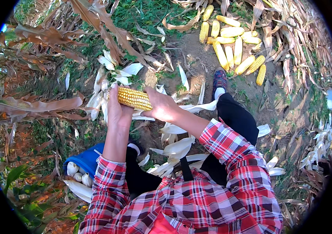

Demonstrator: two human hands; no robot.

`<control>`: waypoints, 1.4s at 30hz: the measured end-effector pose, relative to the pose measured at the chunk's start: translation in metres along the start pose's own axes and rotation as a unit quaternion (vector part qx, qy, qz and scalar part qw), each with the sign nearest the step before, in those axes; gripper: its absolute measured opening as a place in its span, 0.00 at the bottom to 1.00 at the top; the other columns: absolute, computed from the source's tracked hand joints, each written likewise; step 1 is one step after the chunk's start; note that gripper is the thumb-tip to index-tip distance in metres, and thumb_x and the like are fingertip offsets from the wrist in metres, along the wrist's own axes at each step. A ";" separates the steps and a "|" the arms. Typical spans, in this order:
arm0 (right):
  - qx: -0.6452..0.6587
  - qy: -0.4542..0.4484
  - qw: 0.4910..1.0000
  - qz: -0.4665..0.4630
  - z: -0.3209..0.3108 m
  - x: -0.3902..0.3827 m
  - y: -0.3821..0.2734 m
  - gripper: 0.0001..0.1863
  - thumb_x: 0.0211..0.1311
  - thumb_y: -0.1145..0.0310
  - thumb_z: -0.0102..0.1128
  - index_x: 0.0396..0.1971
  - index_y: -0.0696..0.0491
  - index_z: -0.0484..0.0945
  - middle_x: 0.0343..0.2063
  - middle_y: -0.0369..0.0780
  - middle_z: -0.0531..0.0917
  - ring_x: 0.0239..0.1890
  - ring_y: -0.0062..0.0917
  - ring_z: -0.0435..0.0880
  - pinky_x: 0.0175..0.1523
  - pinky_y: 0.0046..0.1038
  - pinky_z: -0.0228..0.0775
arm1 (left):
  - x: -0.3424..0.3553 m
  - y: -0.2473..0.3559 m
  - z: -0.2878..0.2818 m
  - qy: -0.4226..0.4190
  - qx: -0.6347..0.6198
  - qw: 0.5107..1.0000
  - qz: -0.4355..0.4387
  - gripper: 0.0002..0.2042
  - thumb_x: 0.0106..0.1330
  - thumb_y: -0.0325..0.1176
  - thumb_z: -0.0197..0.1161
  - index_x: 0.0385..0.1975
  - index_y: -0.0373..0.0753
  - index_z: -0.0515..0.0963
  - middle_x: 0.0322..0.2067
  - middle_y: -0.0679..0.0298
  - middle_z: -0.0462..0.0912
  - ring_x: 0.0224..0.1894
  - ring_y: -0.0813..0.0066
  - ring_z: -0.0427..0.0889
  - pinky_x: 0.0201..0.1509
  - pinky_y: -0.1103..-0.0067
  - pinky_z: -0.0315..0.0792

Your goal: The person sits on the ground in a cornfield and shucks corn cobs by hand. They remove husks from each cob, place the shucked corn into a pile on the ground, and discard the husks nearby.

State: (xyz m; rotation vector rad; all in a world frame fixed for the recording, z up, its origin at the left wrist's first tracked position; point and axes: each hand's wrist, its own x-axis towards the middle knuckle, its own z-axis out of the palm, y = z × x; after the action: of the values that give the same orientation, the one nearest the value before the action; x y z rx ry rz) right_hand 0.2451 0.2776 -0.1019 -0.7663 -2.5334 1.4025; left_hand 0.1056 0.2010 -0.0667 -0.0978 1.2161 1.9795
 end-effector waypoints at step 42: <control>-0.275 0.117 0.930 -0.213 -0.060 -0.011 0.011 0.16 0.46 0.74 0.58 0.39 0.52 0.71 0.35 0.36 0.75 0.48 0.26 0.74 0.61 0.42 0.53 | -0.041 -0.003 -0.007 -0.303 0.322 0.852 -0.279 0.29 0.58 0.42 0.65 0.54 0.34 0.62 0.32 0.59 0.77 0.27 0.71 0.80 0.25 0.77 0.77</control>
State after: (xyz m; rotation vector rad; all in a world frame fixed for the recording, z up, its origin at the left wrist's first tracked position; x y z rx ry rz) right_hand 0.2802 0.3219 -0.0764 -0.3704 -2.6871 0.4398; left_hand 0.1330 0.1726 -0.0545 0.4379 1.1728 0.9130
